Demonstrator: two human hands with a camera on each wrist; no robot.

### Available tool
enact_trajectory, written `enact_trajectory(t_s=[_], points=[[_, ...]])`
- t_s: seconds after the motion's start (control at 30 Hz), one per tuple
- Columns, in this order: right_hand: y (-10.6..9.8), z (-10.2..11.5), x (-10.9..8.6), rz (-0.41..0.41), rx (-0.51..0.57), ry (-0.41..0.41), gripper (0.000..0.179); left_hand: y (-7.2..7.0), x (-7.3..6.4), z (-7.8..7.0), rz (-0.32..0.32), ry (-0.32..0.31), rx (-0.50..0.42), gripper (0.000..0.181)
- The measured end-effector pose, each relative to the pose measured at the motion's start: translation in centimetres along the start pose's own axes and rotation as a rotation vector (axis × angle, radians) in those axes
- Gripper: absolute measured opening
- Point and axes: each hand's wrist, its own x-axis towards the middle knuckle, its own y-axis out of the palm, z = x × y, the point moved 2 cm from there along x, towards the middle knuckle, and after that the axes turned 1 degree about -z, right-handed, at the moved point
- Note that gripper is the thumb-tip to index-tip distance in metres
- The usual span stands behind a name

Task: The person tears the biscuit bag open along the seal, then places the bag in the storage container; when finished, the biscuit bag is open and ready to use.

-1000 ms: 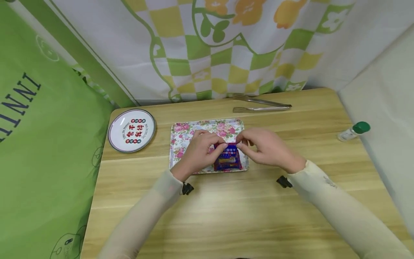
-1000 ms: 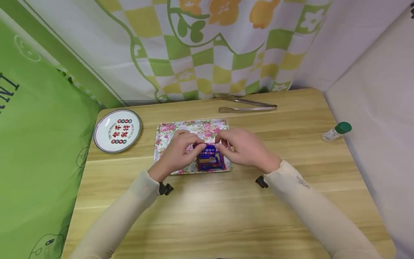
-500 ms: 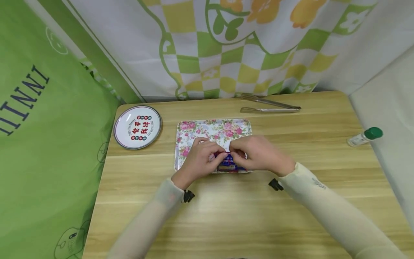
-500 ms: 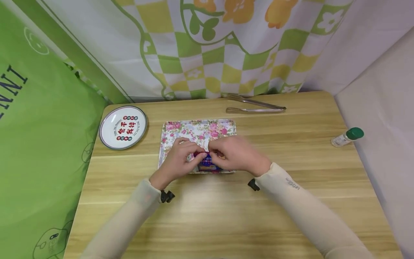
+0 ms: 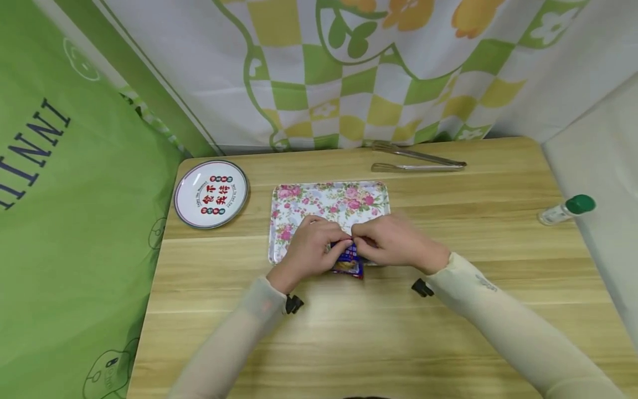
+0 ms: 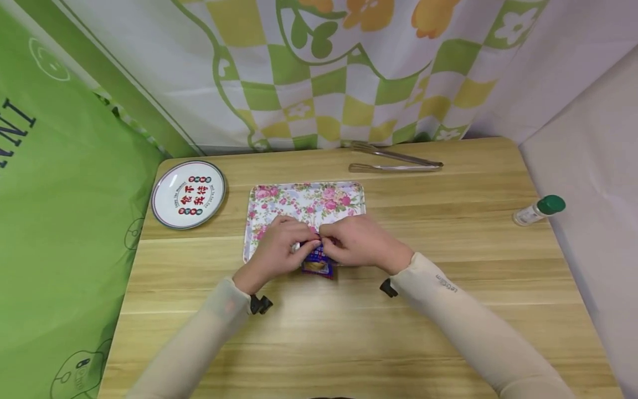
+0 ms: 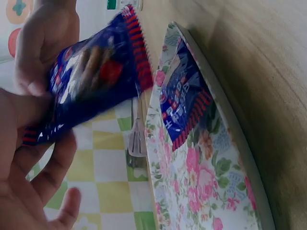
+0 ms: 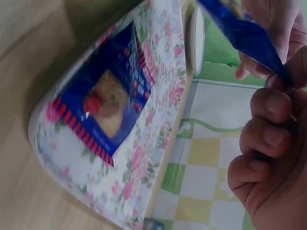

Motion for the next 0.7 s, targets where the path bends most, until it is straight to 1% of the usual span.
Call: enact_trajectory(t_s=[0.1, 0.17, 0.27, 0.4, 0.57, 0.7], points=[[0.2, -0.1, -0.1, -0.016, 0.056, 0.041, 0.028, 0.1, 0.0, -0.4, -0.059, 0.019, 0.073, 0.015], [0.3, -0.1, -0.2, -0.034, 0.13, 0.081, 0.029, 0.2, 0.0, -0.6, -0.103, 0.03, 0.111, 0.015], [0.4, -0.1, -0.3, -0.061, 0.27, 0.153, 0.03, 0.2, 0.1, -0.8, -0.168, 0.051, 0.157, 0.016], [0.6, -0.1, -0.4, -0.083, 0.445, 0.24, 0.032, 0.2, 0.1, -1.1, -0.239, 0.075, 0.193, 0.016], [1.1, -0.1, -0.3, -0.119, 0.593, 0.312, 0.036, 0.5, 0.1, -1.2, -0.304, 0.089, 0.22, 0.017], [1.6, 0.0, -0.2, -0.151, 0.698, 0.355, 0.037, 0.8, -0.1, -1.3, -0.348, 0.095, 0.249, 0.019]])
